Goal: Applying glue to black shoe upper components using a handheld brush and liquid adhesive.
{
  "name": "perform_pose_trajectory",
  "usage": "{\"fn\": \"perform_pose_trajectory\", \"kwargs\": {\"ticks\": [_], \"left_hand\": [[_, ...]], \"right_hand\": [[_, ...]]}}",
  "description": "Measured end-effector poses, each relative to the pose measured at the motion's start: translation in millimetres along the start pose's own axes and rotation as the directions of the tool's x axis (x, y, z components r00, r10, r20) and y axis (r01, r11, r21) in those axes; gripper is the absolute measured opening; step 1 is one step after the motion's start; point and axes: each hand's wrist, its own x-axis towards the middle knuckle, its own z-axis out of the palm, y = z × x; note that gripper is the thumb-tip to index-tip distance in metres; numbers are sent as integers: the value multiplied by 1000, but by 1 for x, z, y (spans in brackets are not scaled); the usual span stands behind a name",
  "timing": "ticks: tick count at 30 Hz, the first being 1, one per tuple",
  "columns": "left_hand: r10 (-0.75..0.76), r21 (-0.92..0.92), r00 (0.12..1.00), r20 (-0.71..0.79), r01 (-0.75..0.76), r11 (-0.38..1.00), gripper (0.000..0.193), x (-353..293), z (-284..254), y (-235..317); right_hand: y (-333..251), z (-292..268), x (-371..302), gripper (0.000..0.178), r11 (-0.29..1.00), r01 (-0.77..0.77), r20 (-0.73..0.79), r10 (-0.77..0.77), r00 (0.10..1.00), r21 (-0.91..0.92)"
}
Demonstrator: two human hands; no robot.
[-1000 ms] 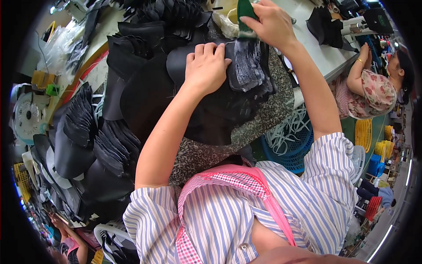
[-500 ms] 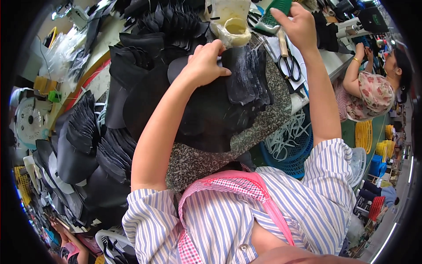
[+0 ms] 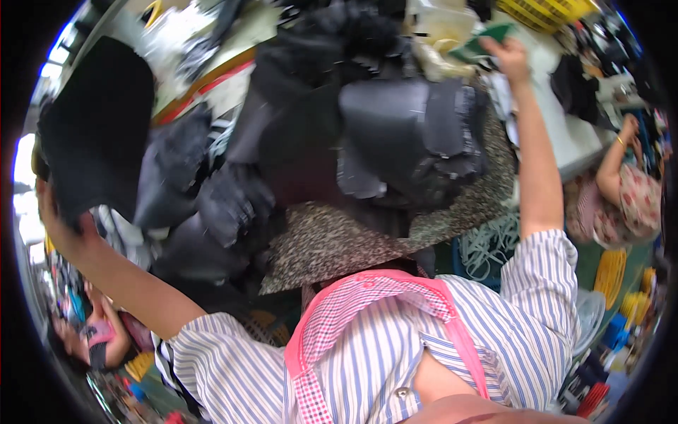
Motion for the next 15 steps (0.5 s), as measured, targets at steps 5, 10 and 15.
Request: {"fn": "perform_pose_trajectory", "kwargs": {"ticks": [5, 10, 15], "left_hand": [[-184, 155, 978, -98, 198, 968, 20, 5, 16, 15], [-431, 375, 902, 14, 395, 839, 37, -82, 80, -107], [-319, 580, 943, -100, 315, 751, 52, -136, 114, -107]], "right_hand": [[37, -23, -36, 21, 869, -199, 39, 203, 978, 454], [42, -30, -52, 20, 834, -299, -128, 397, 909, 463], [6, -79, -75, 15, 624, -185, -164, 459, 873, 759]]}}
